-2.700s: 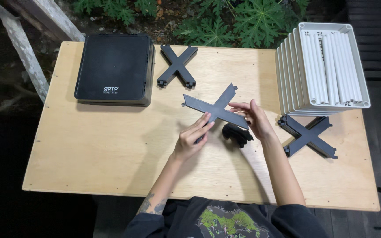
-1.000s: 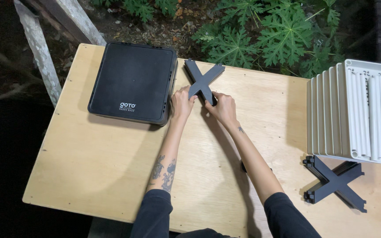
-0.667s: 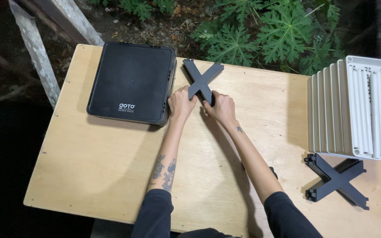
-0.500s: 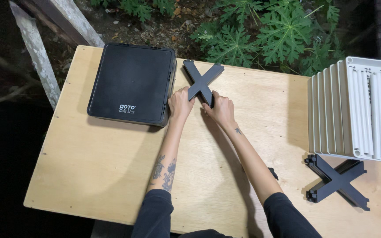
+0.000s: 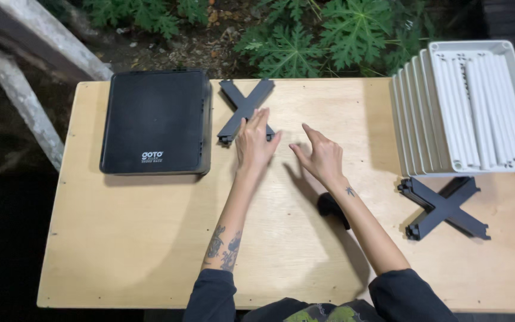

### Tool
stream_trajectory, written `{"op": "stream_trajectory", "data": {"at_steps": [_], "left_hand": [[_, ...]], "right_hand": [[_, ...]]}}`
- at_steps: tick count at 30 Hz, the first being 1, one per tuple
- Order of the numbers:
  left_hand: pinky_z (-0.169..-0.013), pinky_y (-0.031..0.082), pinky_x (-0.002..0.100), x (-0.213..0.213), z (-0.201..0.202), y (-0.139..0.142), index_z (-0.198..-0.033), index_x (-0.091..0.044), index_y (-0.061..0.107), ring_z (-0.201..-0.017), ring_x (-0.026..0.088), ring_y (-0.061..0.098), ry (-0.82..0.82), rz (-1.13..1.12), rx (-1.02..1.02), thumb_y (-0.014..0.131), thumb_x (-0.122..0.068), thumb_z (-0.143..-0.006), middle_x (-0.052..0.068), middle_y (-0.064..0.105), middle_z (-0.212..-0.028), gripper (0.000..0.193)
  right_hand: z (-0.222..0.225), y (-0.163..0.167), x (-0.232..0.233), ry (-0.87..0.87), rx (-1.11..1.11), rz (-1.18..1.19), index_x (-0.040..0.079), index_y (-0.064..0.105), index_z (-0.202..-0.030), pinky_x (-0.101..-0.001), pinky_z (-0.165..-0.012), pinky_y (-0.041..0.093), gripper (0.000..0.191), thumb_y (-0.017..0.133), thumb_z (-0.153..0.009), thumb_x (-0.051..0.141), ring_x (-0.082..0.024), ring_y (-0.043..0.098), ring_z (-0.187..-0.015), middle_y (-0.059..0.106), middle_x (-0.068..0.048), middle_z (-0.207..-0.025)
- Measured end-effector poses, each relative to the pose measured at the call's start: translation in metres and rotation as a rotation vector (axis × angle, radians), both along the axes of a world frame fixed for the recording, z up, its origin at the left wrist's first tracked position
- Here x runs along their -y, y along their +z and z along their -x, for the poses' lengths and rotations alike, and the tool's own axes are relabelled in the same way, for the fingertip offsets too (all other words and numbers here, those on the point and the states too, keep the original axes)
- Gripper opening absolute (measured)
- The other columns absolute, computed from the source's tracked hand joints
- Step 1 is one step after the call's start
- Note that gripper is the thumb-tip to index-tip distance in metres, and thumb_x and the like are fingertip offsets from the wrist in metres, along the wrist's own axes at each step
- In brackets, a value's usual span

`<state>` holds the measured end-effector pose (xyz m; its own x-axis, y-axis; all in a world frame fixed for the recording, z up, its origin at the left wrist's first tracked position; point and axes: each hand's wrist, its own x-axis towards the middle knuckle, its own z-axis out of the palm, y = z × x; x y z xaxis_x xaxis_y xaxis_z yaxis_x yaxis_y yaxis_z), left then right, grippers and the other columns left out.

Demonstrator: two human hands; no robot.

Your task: The person sits at a wooden table and works on black plastic X-shaped leg brackets, repeatedly fitting and removing a small black central hub piece from one bracket, turning the bracket over and pressing the parts together by hand. Other identical brackets and a stack of white plastic trays remain on the table.

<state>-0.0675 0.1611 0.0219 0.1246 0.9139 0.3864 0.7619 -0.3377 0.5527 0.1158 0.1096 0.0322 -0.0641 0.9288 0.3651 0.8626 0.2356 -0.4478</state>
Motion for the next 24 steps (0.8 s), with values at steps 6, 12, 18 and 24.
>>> {"op": "stream_trajectory", "data": {"at_steps": [6, 12, 18, 24], "left_hand": [[-0.102, 0.055, 0.046, 0.075, -0.086, 0.001, -0.130, -0.004, 0.068, -0.106, 0.030, 0.070, -0.276, 0.064, 0.031, 0.083, -0.026, -0.082, 0.014, 0.074, -0.122, 0.055], [-0.073, 0.061, 0.038, 0.130, -0.169, -0.016, -0.113, -0.010, 0.076, -0.081, 0.021, 0.077, -0.510, 0.426, 0.072, 0.075, -0.030, -0.089, 0.008, 0.078, -0.095, 0.031], [-0.069, 0.060, 0.044, 0.160, -0.243, -0.022, -0.103, -0.005, 0.076, -0.081, 0.033, 0.073, -0.674, 0.312, 0.021, 0.082, -0.041, -0.082, 0.014, 0.075, -0.093, 0.042], [-0.070, 0.059, 0.047, 0.184, -0.285, -0.014, -0.099, 0.007, 0.068, -0.084, 0.037, 0.070, -0.691, 0.331, -0.237, 0.089, -0.049, -0.068, 0.022, 0.068, -0.092, 0.067]], "right_hand": [[-0.081, -0.006, 0.116, -0.053, -0.057, -0.052, 0.007, 0.073, -0.119, -0.0392, -0.071, 0.059, 0.031, 0.076, -0.091, 0.020, -0.031, 0.075, -0.088, 0.077, -0.013, -0.103], [-0.169, -0.018, 0.197, -0.312, -0.020, -0.109, 0.007, 0.076, -0.110, -0.0363, -0.073, 0.059, 0.018, 0.074, -0.093, 0.013, -0.026, 0.075, -0.085, 0.076, -0.010, -0.099], [-0.242, -0.015, 0.232, -0.542, 0.093, -0.028, 0.005, 0.073, -0.114, -0.0432, -0.096, 0.052, 0.030, 0.081, -0.085, 0.011, -0.031, 0.065, -0.112, 0.072, -0.011, -0.113], [-0.277, -0.004, 0.238, -0.442, 0.074, 0.035, -0.001, 0.065, -0.131, -0.0478, -0.109, 0.042, 0.065, 0.086, -0.072, 0.017, -0.037, 0.053, -0.128, 0.063, -0.018, -0.133]]}}
